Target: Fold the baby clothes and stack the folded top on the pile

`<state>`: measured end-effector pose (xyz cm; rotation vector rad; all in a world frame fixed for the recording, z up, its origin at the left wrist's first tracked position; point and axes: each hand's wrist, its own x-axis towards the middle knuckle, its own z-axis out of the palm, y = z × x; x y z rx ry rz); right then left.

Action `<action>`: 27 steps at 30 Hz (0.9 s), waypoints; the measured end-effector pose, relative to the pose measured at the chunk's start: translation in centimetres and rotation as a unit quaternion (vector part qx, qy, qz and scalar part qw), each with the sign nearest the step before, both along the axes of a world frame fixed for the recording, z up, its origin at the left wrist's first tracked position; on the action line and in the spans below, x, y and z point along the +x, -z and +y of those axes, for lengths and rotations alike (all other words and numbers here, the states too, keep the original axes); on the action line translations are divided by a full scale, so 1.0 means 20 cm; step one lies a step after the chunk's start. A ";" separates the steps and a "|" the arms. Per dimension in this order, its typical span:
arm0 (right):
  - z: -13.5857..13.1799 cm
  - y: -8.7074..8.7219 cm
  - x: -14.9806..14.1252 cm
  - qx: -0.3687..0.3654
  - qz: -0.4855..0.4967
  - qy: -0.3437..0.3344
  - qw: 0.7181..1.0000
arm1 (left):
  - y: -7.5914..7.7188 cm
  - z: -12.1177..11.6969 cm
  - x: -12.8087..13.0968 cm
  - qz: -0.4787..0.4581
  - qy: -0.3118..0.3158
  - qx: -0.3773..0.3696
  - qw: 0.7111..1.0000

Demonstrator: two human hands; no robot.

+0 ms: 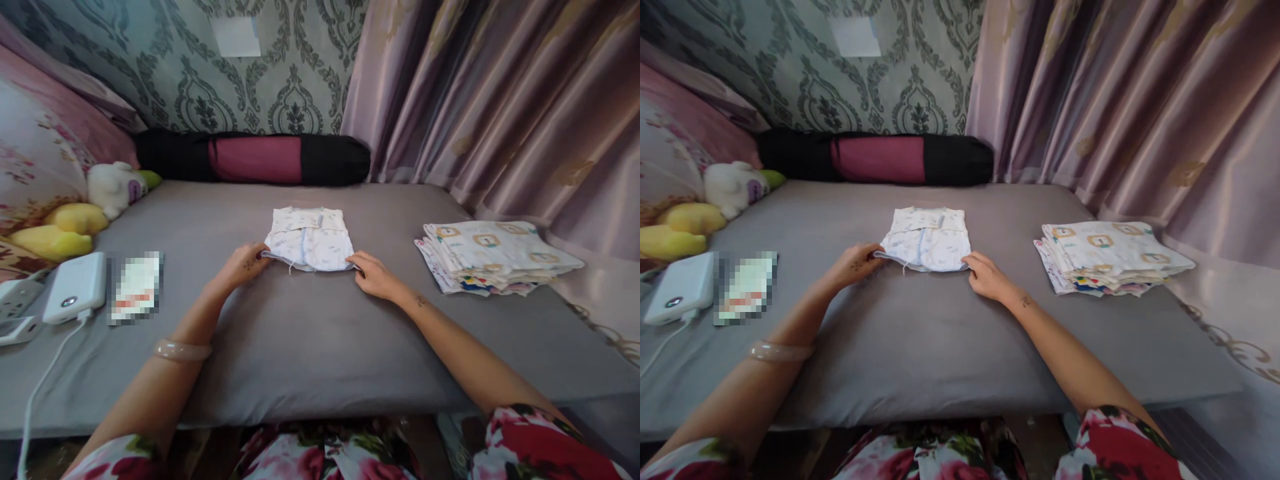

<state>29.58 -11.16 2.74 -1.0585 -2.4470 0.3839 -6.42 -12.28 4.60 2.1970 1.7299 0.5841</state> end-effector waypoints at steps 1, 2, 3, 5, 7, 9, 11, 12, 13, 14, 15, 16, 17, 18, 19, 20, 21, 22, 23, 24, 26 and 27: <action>0.00 0.00 0.00 -0.002 0.001 0.006 1.000 | 0.00 0.01 0.00 0.001 0.000 0.018 1.000; 0.00 0.00 0.00 -0.006 0.003 0.013 1.000 | -0.01 0.02 0.00 -0.001 -0.002 0.036 0.999; 0.01 0.00 -0.01 -0.010 0.005 0.022 1.000 | -0.01 0.03 0.00 -0.006 -0.005 0.050 0.999; 0.02 0.00 -0.02 -0.014 0.002 0.040 0.999 | -0.02 0.06 -0.01 -0.022 -0.011 0.060 0.998; 0.05 0.00 -0.03 -0.016 -0.008 0.056 0.998 | -0.02 0.08 -0.01 -0.041 -0.016 0.048 0.998; 0.07 0.00 -0.04 -0.011 -0.016 0.071 0.997 | -0.02 0.11 -0.01 -0.055 -0.027 0.031 0.998; 0.11 -0.01 -0.06 0.008 -0.010 0.097 0.995 | -0.02 0.14 -0.01 -0.067 -0.051 0.022 0.996; 0.12 -0.02 -0.07 0.020 -0.002 0.116 0.993 | -0.03 0.15 0.00 -0.073 -0.065 0.020 0.995; 0.14 -0.02 -0.08 0.030 0.007 0.137 0.990 | -0.03 0.17 0.01 -0.080 -0.079 0.021 0.993; 0.16 -0.03 -0.09 0.036 0.015 0.157 0.987 | -0.03 0.18 0.02 -0.088 -0.093 0.025 0.991; 0.19 -0.04 -0.11 0.037 0.021 0.174 0.984 | -0.03 0.20 0.03 -0.095 -0.106 0.032 0.989; 0.21 -0.05 -0.12 0.034 0.026 0.187 0.981 | -0.03 0.22 0.04 -0.100 -0.119 0.039 0.987; 0.24 -0.05 -0.13 0.030 0.029 0.197 0.980 | -0.02 0.25 0.05 -0.102 -0.133 0.047 0.985; 0.27 -0.06 -0.15 0.026 0.030 0.204 0.978 | -0.02 0.28 0.06 -0.102 -0.146 0.055 0.983; 0.30 -0.06 -0.16 0.023 0.031 0.209 0.977 | -0.01 0.30 0.07 -0.102 -0.157 0.061 0.980; 0.33 -0.06 -0.17 0.021 0.031 0.214 0.976 | 0.00 0.33 0.08 -0.101 -0.167 0.066 0.979; 0.36 -0.06 -0.19 0.020 0.031 0.220 0.975 | 0.02 0.36 0.09 -0.101 -0.175 0.068 0.977; 0.40 -0.05 -0.20 0.019 0.029 0.226 0.973 | 0.03 0.39 0.10 -0.102 -0.180 0.070 0.976; 0.43 -0.05 -0.21 0.018 0.025 0.231 0.972 | 0.04 0.42 0.11 -0.104 -0.184 0.070 0.975; 0.47 -0.04 -0.22 0.017 0.021 0.236 0.971 | 0.05 0.44 0.11 -0.106 -0.186 0.071 0.974; 0.53 -0.03 -0.24 0.015 0.006 0.244 0.970 | 0.07 0.49 0.12 -0.105 -0.190 0.074 0.973; 0.56 -0.03 -0.25 0.012 -0.006 0.249 0.969 | 0.07 0.52 0.13 -0.102 -0.192 0.078 0.973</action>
